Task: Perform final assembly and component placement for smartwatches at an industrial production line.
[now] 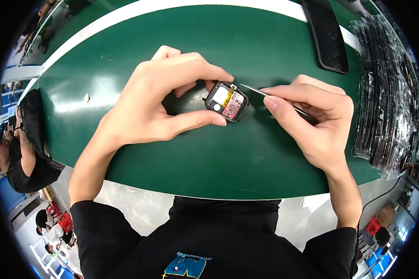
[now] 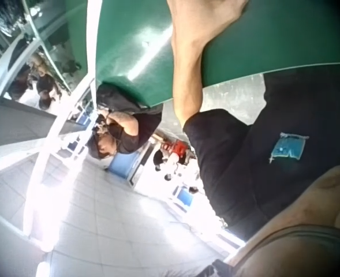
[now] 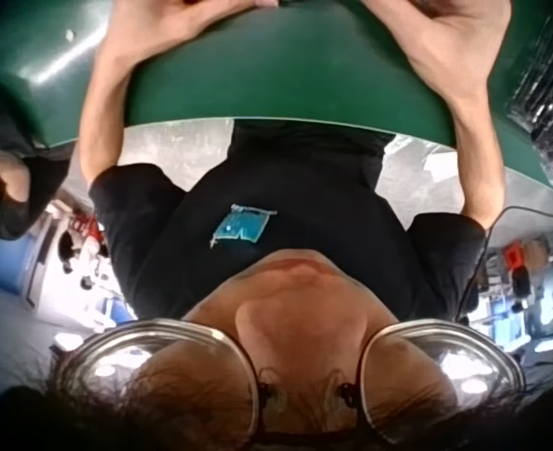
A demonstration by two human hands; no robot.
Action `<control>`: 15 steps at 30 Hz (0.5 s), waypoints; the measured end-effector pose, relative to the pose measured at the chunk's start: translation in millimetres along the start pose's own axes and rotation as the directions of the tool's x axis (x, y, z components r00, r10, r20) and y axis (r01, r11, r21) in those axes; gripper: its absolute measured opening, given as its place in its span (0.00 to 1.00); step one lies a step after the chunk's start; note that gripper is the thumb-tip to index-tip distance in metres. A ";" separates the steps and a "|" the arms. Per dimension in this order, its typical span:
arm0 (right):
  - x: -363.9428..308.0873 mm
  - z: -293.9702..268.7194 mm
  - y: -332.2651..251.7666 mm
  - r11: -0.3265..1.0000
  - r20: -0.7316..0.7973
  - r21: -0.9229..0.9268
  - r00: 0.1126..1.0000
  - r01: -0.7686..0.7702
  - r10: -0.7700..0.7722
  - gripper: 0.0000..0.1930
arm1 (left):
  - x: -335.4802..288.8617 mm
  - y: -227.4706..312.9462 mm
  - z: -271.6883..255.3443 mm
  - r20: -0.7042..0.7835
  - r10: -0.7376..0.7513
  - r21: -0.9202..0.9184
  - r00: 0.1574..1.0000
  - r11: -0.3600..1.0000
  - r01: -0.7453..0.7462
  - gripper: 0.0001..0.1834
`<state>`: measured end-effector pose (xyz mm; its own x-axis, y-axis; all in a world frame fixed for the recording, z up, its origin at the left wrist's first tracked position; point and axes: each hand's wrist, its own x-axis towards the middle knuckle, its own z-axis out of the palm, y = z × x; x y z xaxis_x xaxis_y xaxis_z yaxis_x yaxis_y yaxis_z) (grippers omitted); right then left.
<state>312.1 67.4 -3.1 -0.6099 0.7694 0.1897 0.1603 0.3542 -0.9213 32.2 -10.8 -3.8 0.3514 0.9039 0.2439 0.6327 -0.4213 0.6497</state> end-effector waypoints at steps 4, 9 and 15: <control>1.1 -1.1 -3.2 0.992 0.084 -0.120 0.996 0.027 -0.017 0.08 | 0.9 -0.7 0.6 0.007 -0.031 0.006 1.000 1.000 0.031 0.34; 2.4 1.5 -1.0 0.977 0.110 -0.190 0.991 0.101 -0.081 0.09 | 2.1 0.4 -0.2 0.002 -0.015 0.026 1.000 1.000 0.015 0.34; 2.1 8.9 0.6 0.960 0.089 -0.234 0.986 0.155 -0.138 0.09 | 4.4 2.7 -0.2 -0.002 -0.043 0.039 0.999 0.998 0.043 0.33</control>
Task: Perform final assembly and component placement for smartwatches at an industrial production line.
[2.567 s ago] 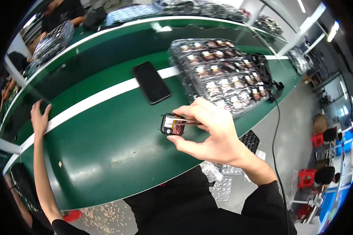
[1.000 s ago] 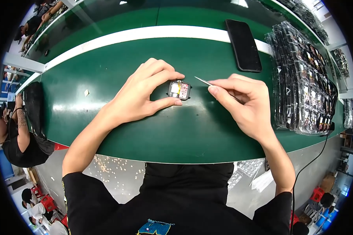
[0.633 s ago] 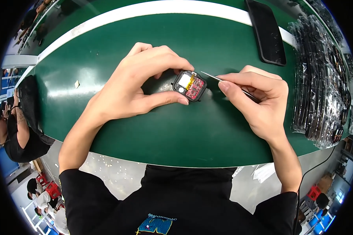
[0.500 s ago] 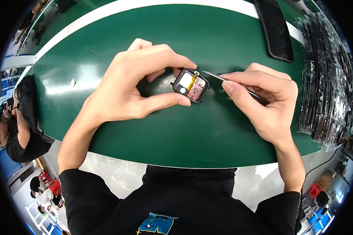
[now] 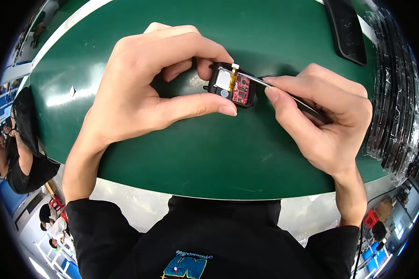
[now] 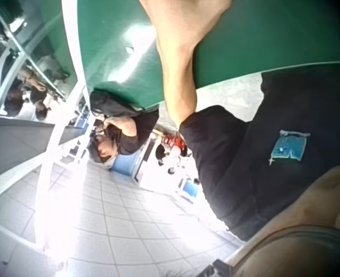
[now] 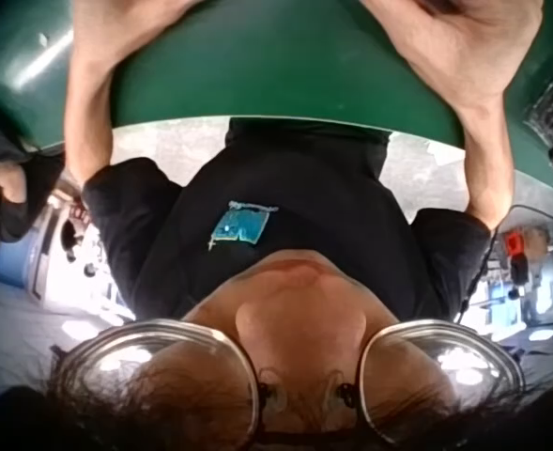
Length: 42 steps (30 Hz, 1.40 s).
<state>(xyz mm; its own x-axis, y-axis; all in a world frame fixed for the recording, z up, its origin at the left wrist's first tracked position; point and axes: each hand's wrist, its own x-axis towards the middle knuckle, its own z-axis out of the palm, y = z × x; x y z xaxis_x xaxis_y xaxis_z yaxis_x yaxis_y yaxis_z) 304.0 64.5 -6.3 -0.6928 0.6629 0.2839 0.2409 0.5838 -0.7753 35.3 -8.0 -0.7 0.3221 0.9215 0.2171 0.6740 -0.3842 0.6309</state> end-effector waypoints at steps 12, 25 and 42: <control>-0.4 1.7 7.3 0.995 -0.062 -0.012 0.993 0.102 -0.103 0.11 | 2.4 2.8 -1.3 0.032 -0.048 -0.006 0.998 0.999 0.049 0.32; -0.8 7.4 9.5 0.952 -0.066 -0.185 0.963 0.246 -0.262 0.16 | 2.4 2.7 -2.0 0.020 -0.074 -0.025 0.997 0.997 0.074 0.31; 1.9 -1.2 5.1 0.998 0.044 0.050 0.998 0.045 -0.047 0.09 | 4.5 -6.7 -11.9 0.139 -0.029 -0.070 0.990 0.997 0.039 0.37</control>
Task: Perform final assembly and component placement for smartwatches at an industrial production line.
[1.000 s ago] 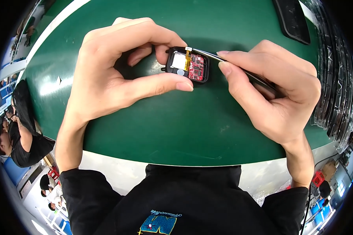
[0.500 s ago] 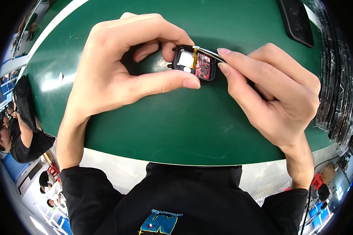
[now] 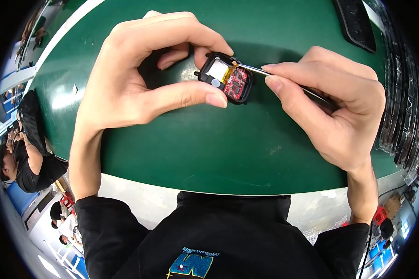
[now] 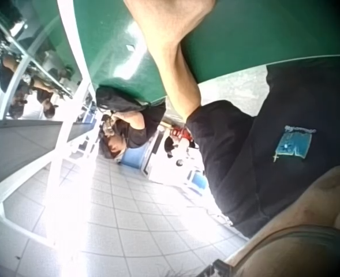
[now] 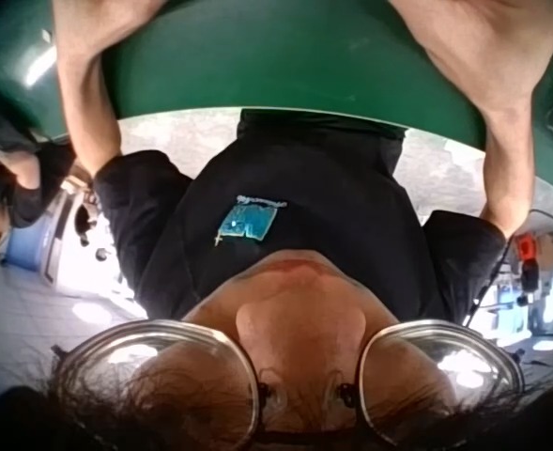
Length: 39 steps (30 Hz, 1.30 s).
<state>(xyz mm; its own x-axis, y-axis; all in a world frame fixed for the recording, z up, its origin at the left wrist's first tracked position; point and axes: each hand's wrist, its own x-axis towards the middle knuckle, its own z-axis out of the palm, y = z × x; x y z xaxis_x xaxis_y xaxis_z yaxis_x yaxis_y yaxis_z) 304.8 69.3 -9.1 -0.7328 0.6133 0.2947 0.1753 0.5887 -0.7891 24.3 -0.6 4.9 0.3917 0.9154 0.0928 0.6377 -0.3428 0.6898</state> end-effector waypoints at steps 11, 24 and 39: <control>-0.4 -1.2 -1.0 1.000 0.011 0.006 1.000 -0.020 0.020 0.09 | 1.0 1.9 1.6 -0.001 -0.015 -0.023 1.000 1.000 0.015 0.36; -1.0 2.2 -2.1 0.999 -0.001 -0.035 1.000 0.007 -0.007 0.10 | 3.1 2.1 -0.1 0.025 0.122 0.074 0.992 0.990 -0.124 0.29; -3.4 6.8 0.9 0.989 -0.073 -0.096 0.990 0.113 -0.120 0.10 | 2.7 -0.4 2.2 -0.012 0.117 0.026 0.993 0.993 -0.116 0.28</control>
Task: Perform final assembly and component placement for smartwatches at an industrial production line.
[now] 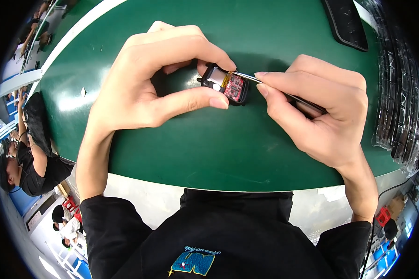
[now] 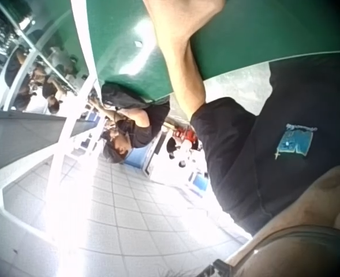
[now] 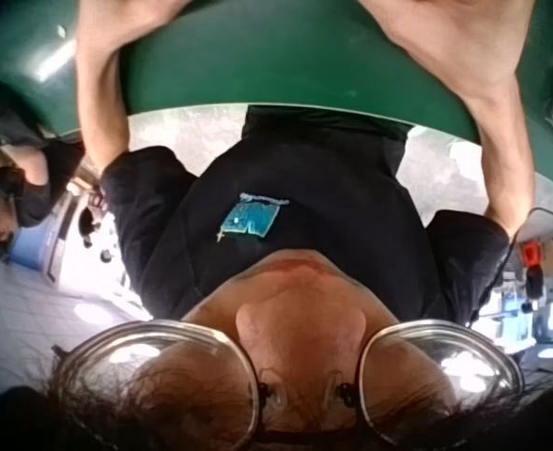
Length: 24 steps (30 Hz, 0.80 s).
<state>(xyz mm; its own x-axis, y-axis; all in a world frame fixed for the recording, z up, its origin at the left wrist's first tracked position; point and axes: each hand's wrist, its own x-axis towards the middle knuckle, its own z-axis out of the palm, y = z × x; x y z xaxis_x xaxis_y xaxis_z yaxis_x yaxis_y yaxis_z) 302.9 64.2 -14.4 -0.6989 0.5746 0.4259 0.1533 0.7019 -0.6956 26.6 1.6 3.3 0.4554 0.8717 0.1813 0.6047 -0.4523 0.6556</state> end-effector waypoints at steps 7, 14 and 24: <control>1.6 -14.5 -3.1 0.983 -0.083 0.089 0.982 -0.163 0.171 0.07 | -4.7 5.5 0.6 -0.047 -0.084 -0.034 0.995 0.996 0.082 0.33; -3.3 -22.2 1.9 0.961 -0.153 0.151 0.955 -0.231 0.254 0.07 | -5.0 9.1 13.0 -0.034 0.057 0.002 0.998 0.998 -0.057 0.26; 4.7 -16.9 9.1 0.957 -0.149 0.245 0.969 -0.156 0.196 0.07 | 49.7 47.8 -21.0 -0.280 0.077 -0.091 0.957 0.990 -0.107 0.32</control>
<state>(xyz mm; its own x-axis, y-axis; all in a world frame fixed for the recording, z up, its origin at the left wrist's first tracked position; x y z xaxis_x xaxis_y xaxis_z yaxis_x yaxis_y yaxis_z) 312.9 80.4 -9.0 -0.5436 0.7569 0.3627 0.0843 0.4792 -0.8737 64.4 27.3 59.0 0.2994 0.8519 0.4296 0.4903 -0.5236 0.6967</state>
